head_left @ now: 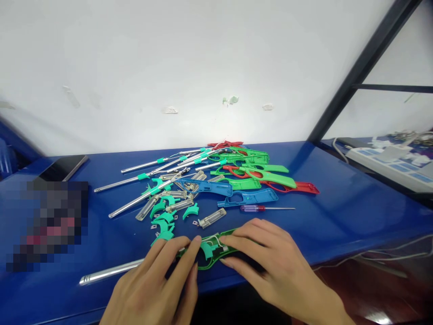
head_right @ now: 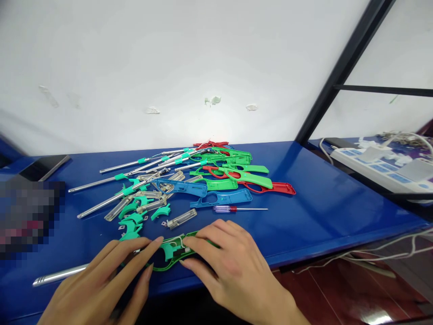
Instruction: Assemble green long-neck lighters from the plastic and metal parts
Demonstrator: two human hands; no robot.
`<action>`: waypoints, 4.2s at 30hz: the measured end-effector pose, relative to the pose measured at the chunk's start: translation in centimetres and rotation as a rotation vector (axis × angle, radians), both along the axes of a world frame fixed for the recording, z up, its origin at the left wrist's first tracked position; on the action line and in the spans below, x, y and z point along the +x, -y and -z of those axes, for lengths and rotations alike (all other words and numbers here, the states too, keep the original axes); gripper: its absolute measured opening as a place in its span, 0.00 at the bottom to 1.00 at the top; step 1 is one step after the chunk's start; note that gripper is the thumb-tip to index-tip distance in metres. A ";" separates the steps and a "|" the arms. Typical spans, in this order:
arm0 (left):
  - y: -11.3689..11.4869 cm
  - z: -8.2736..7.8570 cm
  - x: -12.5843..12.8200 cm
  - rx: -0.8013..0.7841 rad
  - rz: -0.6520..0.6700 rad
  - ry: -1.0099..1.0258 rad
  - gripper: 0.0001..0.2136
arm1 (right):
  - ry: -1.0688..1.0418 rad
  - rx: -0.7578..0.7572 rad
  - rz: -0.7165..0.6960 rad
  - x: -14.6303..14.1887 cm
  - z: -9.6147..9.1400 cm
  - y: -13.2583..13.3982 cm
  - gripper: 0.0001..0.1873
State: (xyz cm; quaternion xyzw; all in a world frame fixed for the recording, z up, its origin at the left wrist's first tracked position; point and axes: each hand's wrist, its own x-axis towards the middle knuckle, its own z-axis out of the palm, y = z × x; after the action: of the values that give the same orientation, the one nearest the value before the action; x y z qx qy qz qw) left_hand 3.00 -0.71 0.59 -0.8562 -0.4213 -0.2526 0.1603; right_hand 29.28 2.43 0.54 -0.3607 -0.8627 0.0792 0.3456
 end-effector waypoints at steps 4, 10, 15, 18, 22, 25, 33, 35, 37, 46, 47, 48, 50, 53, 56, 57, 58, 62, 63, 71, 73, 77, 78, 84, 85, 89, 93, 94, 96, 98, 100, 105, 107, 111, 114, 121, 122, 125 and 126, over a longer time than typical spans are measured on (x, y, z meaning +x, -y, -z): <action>-0.4 -0.5 -0.7 0.023 -0.038 0.051 0.18 | -0.004 -0.002 0.005 -0.1 0.0 0.0 0.12; -0.9 -1.0 -1.1 -0.001 -0.029 0.071 0.14 | 0.067 -0.015 -0.013 0.1 -0.5 0.1 0.15; -1.0 -1.1 -0.7 -0.013 0.017 0.065 0.13 | 0.184 -0.017 -0.044 0.2 -1.3 0.1 0.17; -1.0 -1.1 -0.6 -0.008 0.012 0.051 0.13 | 0.244 -0.019 -0.055 0.2 -1.7 0.1 0.17; -1.0 -1.0 -0.6 -0.011 0.001 0.022 0.13 | 0.264 -0.013 -0.056 0.0 -1.9 0.0 0.17; -1.1 -1.0 -0.5 -0.018 -0.003 0.015 0.13 | 0.265 -0.022 -0.059 -0.1 -2.0 0.1 0.18; -0.4 -0.8 -0.1 -0.040 0.099 0.022 0.18 | 0.264 -0.032 -0.057 -0.1 -2.1 0.1 0.19; -0.1 -0.6 0.1 -0.035 0.112 0.007 0.20 | 0.232 -0.049 -0.059 0.0 -1.8 0.1 0.18; 0.0 -0.5 0.3 -0.040 0.117 0.022 0.21 | 0.181 -0.075 -0.051 0.1 -1.4 0.2 0.19; 0.0 -0.3 0.6 -0.052 0.118 0.075 0.21 | 0.145 -0.116 0.047 0.0 -0.2 0.6 0.19; 0.0 -0.3 0.6 -0.052 0.119 0.064 0.22 | 0.134 -0.124 0.044 0.0 -0.2 0.6 0.18; 0.0 -0.3 0.5 -0.050 0.121 0.048 0.22 | 0.125 -0.130 0.039 0.0 -0.2 0.6 0.17; 0.1 -0.2 0.4 -0.044 0.124 0.027 0.22 | 0.119 -0.135 0.034 0.0 -0.3 0.6 0.17; 0.2 0.0 0.3 -0.067 0.112 0.027 0.22 | 0.115 -0.141 0.025 0.0 -0.4 0.5 0.17; 0.1 -0.1 0.4 -0.094 0.128 0.058 0.22 | 0.115 -0.179 0.000 0.0 -0.6 0.4 0.14; 0.1 -0.2 0.4 -0.097 0.136 0.068 0.21 | 0.117 -0.186 -0.004 0.0 -0.7 0.4 0.13; 0.0 -0.2 0.5 -0.097 0.141 0.075 0.21 | 0.121 -0.183 -0.001 0.0 -0.7 0.4 0.15; -0.1 -0.2 0.7 -0.102 0.137 0.081 0.21 | 0.156 -0.114 0.047 0.0 -0.6 0.5 0.29; -0.1 -0.2 0.7 -0.103 0.139 0.079 0.21 | 0.160 -0.122 0.045 0.0 -0.6 0.5 0.28; -0.1 -0.2 0.7 -0.091 0.147 0.105 0.22 | 0.094 -0.211 0.001 -0.1 -1.0 0.3 0.14; -0.1 -0.2 0.7 -0.094 0.148 0.099 0.22 | 0.079 -0.217 -0.003 0.0 -0.9 0.3 0.14; -0.2 -0.2 0.8 -0.087 0.146 0.088 0.21 | 0.057 -0.200 -0.011 0.0 -0.7 0.3 0.13; -0.2 -0.2 0.8 -0.087 0.145 0.085 0.21 | 0.055 -0.190 -0.009 0.0 -0.6 0.3 0.12; 0.0 -0.2 0.8 -0.085 0.153 0.087 0.21 | 0.022 -0.119 -0.002 0.1 -0.4 0.5 0.10; 0.0 -0.2 0.8 -0.086 0.154 0.086 0.21 | 0.014 -0.109 -0.007 0.1 -0.5 0.5 0.09; 0.0 -0.3 0.8 -0.083 0.155 0.087 0.21 | -0.015 -0.106 -0.040 0.2 -0.7 0.4 0.08; 0.0 -0.1 0.6 -0.078 0.164 0.079 0.19 | -0.022 -0.110 -0.058 0.2 -0.7 0.3 0.07; 0.0 0.0 0.5 -0.081 0.164 0.078 0.19 | -0.021 -0.105 -0.064 0.2 -0.6 0.2 0.07; 0.0 0.2 0.3 -0.083 0.162 0.080 0.18 | -0.030 -0.087 -0.073 0.2 -0.4 0.1 0.07; -0.1 0.4 0.2 -0.098 0.157 0.082 0.17 | -0.065 -0.073 -0.077 0.3 -0.2 0.0 0.07; -0.2 0.4 0.1 -0.104 0.152 0.078 0.17 | -0.108 -0.072 -0.080 0.4 0.0 -0.2 0.07; -0.3 0.3 0.2 -0.100 0.156 0.082 0.16 | -0.133 -0.095 -0.110 0.4 0.0 -0.4 0.05; -0.3 0.3 0.2 -0.101 0.165 0.078 0.16 | -0.127 -0.116 -0.117 0.4 -0.1 -0.4 0.04; -0.1 0.2 0.2 -0.099 0.181 0.097 0.18 | -0.115 -0.141 -0.108 0.4 -0.3 -0.4 0.05; -0.1 -0.1 -0.1 -0.102 0.174 0.104 0.19 | -0.105 -0.150 -0.095 0.4 -0.2 -0.4 0.06; -1.4 -1.3 -0.6 -0.175 0.184 -0.074 0.24 | -0.069 -0.153 -0.053 0.6 -0.2 -0.6 0.19; -1.6 -1.5 -0.4 -0.162 0.186 -0.075 0.22 | -0.070 -0.178 -0.071 0.6 -0.3 -0.6 0.17; -1.8 -1.9 0.5 -0.130 0.189 -0.069 0.19 | -0.091 -0.260 -0.089 0.4 -0.7 -0.7 0.10; -1.9 -2.0 0.7 -0.123 0.192 -0.070 0.18 | -0.095 -0.277 -0.080 0.4 -0.8 -0.7 0.09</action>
State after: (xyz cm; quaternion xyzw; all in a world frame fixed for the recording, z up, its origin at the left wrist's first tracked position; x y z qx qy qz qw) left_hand 3.74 1.18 2.61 -0.9091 -0.3463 -0.2103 0.0974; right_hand 29.69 3.17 1.36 -0.3660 -0.8398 0.2282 0.3297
